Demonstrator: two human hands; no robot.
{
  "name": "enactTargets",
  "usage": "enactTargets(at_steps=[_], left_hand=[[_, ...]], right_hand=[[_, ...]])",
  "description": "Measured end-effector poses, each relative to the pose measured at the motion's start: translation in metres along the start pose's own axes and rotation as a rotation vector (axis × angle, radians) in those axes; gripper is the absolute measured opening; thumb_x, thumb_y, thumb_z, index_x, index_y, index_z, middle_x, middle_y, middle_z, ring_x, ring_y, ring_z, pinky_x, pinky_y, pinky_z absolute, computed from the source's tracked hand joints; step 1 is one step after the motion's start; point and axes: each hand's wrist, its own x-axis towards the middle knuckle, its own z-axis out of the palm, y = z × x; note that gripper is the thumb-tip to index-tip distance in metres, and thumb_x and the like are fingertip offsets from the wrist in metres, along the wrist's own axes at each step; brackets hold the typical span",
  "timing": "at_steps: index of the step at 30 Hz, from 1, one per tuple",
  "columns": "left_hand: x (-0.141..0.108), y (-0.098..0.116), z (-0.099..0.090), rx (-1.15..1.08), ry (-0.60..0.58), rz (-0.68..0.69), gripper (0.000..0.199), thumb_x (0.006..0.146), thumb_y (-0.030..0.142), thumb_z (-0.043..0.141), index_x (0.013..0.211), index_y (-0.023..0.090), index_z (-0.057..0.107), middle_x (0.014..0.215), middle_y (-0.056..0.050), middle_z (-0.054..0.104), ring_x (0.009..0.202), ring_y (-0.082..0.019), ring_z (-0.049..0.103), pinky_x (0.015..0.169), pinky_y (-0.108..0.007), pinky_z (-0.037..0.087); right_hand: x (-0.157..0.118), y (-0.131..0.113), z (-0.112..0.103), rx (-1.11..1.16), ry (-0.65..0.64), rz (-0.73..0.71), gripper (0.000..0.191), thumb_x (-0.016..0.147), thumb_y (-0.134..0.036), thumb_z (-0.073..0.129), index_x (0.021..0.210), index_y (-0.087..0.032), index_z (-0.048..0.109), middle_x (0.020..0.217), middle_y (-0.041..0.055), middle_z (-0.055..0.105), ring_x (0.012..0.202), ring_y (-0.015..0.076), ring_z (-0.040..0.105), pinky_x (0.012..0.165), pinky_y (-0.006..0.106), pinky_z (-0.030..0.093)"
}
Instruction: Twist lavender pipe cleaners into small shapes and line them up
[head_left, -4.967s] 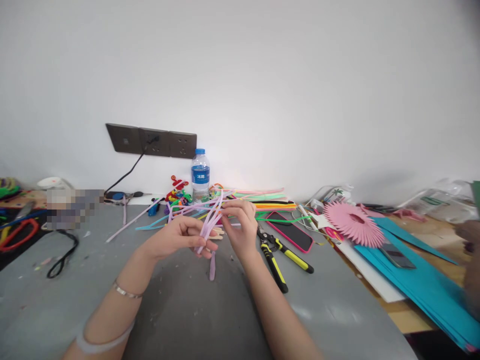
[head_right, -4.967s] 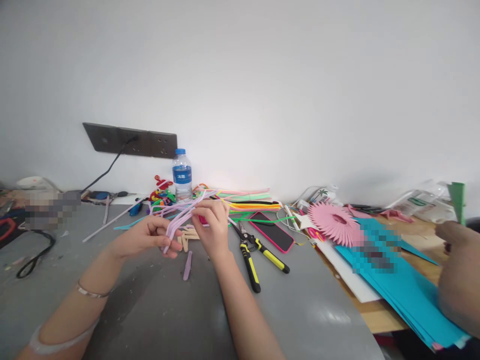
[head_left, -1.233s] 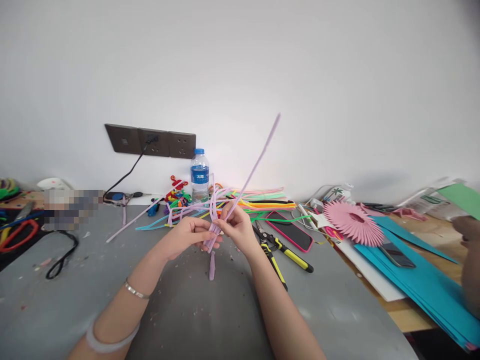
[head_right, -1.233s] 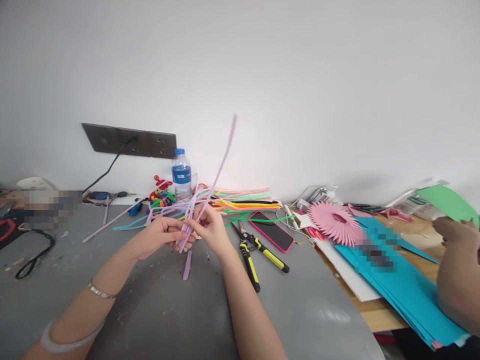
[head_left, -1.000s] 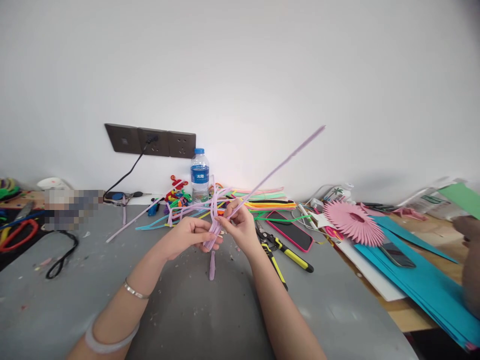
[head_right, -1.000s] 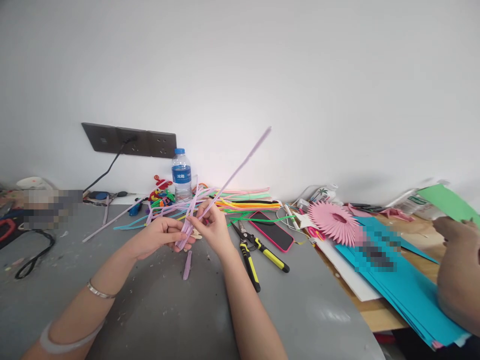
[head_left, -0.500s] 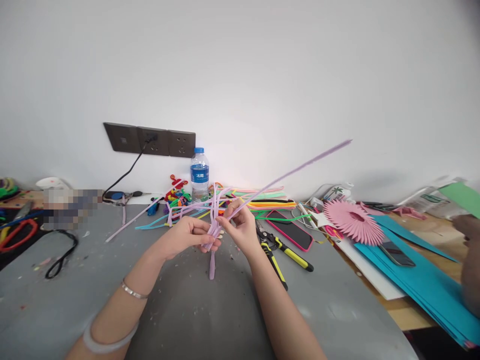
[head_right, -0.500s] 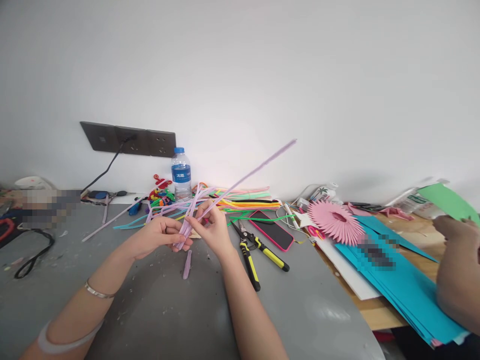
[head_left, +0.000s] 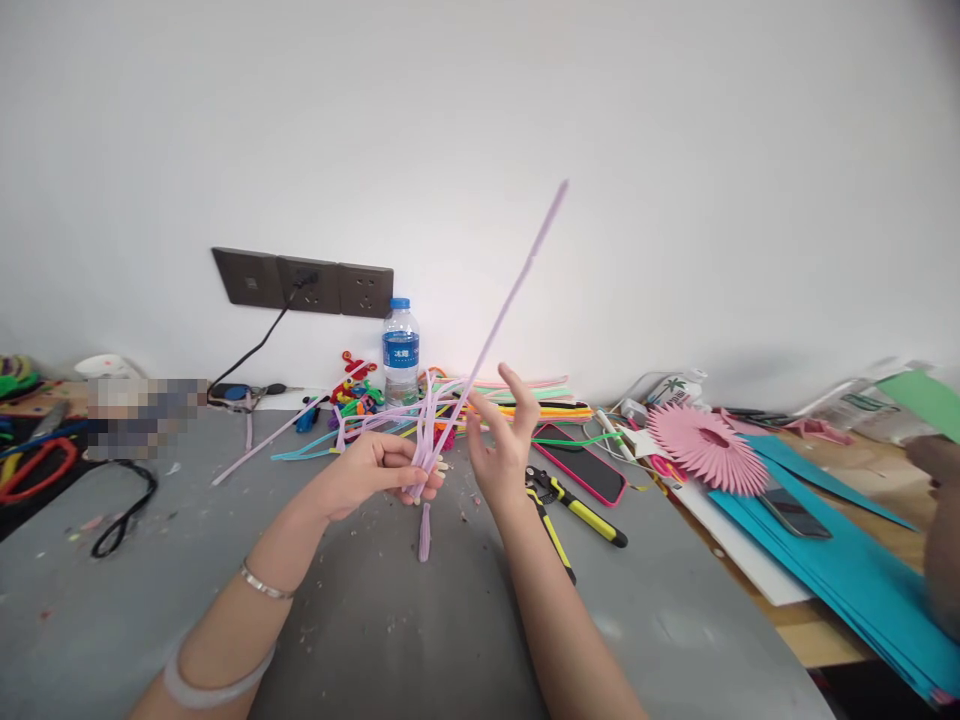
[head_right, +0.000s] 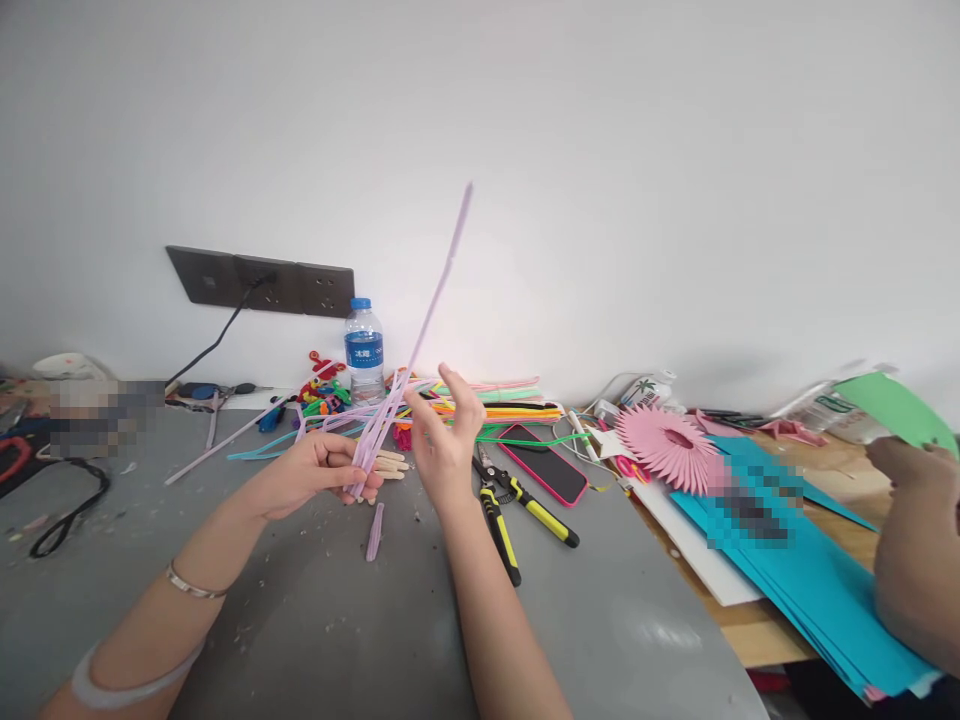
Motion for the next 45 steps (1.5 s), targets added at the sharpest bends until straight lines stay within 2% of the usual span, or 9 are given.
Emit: enactTargets(at_steps=[4, 8, 10, 14, 16, 24, 30, 38, 45], left_hand=[[-0.001, -0.001, 0.000, -0.006, -0.011, 0.013, 0.024, 0.074, 0.030, 0.077, 0.089, 0.012, 0.075, 0.088, -0.015, 0.076, 0.071, -0.020, 0.070, 0.058, -0.025, 0.052], [-0.001, -0.001, 0.000, -0.023, 0.003, 0.004, 0.026, 0.075, 0.029, 0.077, 0.093, 0.011, 0.074, 0.090, -0.016, 0.076, 0.073, -0.021, 0.071, 0.057, -0.024, 0.052], [-0.001, 0.000, 0.001, -0.036, 0.006, -0.011, 0.029, 0.075, 0.028, 0.077, 0.099, 0.012, 0.073, 0.089, -0.015, 0.076, 0.074, -0.021, 0.072, 0.057, -0.024, 0.052], [-0.003, 0.000, 0.002, -0.035, -0.058, -0.022, 0.031, 0.074, 0.026, 0.077, 0.102, 0.012, 0.072, 0.089, -0.015, 0.077, 0.074, -0.021, 0.072, 0.058, -0.024, 0.052], [-0.004, 0.000, 0.003, -0.047, -0.106, -0.014, 0.029, 0.074, 0.025, 0.077, 0.099, 0.012, 0.073, 0.087, -0.014, 0.077, 0.075, -0.021, 0.072, 0.061, -0.026, 0.054], [-0.008, 0.003, 0.005, -0.060, -0.210, 0.050, 0.018, 0.074, 0.025, 0.078, 0.088, 0.014, 0.076, 0.083, -0.011, 0.077, 0.074, -0.023, 0.073, 0.070, -0.033, 0.058], [-0.012, 0.002, 0.006, -0.013, -0.293, 0.092, 0.028, 0.076, 0.030, 0.076, 0.099, 0.014, 0.075, 0.084, -0.013, 0.077, 0.072, -0.024, 0.073, 0.066, -0.033, 0.059], [-0.013, 0.001, 0.002, -0.036, -0.181, 0.180, 0.032, 0.072, 0.035, 0.079, 0.097, 0.015, 0.076, 0.078, -0.011, 0.077, 0.069, -0.024, 0.073, 0.064, -0.034, 0.059], [-0.015, 0.001, -0.004, -0.067, -0.113, 0.273, 0.029, 0.075, 0.031, 0.077, 0.103, 0.023, 0.076, 0.076, -0.007, 0.078, 0.070, -0.021, 0.073, 0.063, -0.029, 0.058]], right_hand=[[-0.003, -0.006, 0.003, 0.014, -0.033, -0.036, 0.027, 0.086, -0.015, 0.059, 0.108, -0.030, 0.058, 0.137, 0.0082, 0.045, 0.128, 0.0292, 0.044, 0.101, 0.051, 0.037], [-0.005, -0.003, 0.003, 0.156, 0.116, 0.097, 0.034, 0.085, -0.019, 0.061, 0.115, -0.027, 0.046, 0.124, 0.0097, 0.052, 0.118, 0.0264, 0.052, 0.096, 0.051, 0.042], [-0.005, 0.000, 0.002, 0.132, 0.138, 0.095, 0.041, 0.085, -0.018, 0.061, 0.121, -0.029, 0.044, 0.129, 0.0101, 0.048, 0.122, 0.0275, 0.050, 0.096, 0.052, 0.043], [-0.004, 0.001, 0.002, 0.030, 0.060, 0.015, 0.050, 0.084, -0.013, 0.060, 0.126, -0.038, 0.051, 0.150, 0.0051, 0.026, 0.137, 0.0327, 0.035, 0.104, 0.056, 0.037], [-0.003, -0.002, 0.002, 0.003, 0.029, 0.006, 0.048, 0.084, -0.011, 0.062, 0.122, -0.040, 0.057, 0.153, 0.0020, 0.023, 0.138, 0.0337, 0.033, 0.106, 0.057, 0.035], [-0.003, -0.009, -0.001, 0.013, -0.086, 0.017, 0.036, 0.088, -0.011, 0.057, 0.111, -0.036, 0.067, 0.149, 0.0038, 0.038, 0.136, 0.0311, 0.038, 0.109, 0.058, 0.025], [-0.005, -0.009, 0.000, 0.067, -0.142, -0.011, 0.022, 0.086, -0.015, 0.061, 0.096, -0.032, 0.071, 0.139, 0.0043, 0.049, 0.128, 0.0284, 0.046, 0.104, 0.049, 0.031], [-0.003, -0.009, -0.002, 0.099, -0.121, 0.011, 0.017, 0.088, -0.018, 0.059, 0.093, -0.030, 0.070, 0.105, 0.0041, 0.065, 0.100, 0.0213, 0.057, 0.087, 0.038, 0.036], [-0.003, -0.009, -0.003, 0.168, -0.151, -0.004, 0.014, 0.090, -0.016, 0.058, 0.093, -0.026, 0.067, 0.077, 0.0007, 0.064, 0.082, 0.0173, 0.054, 0.082, 0.035, 0.033]])
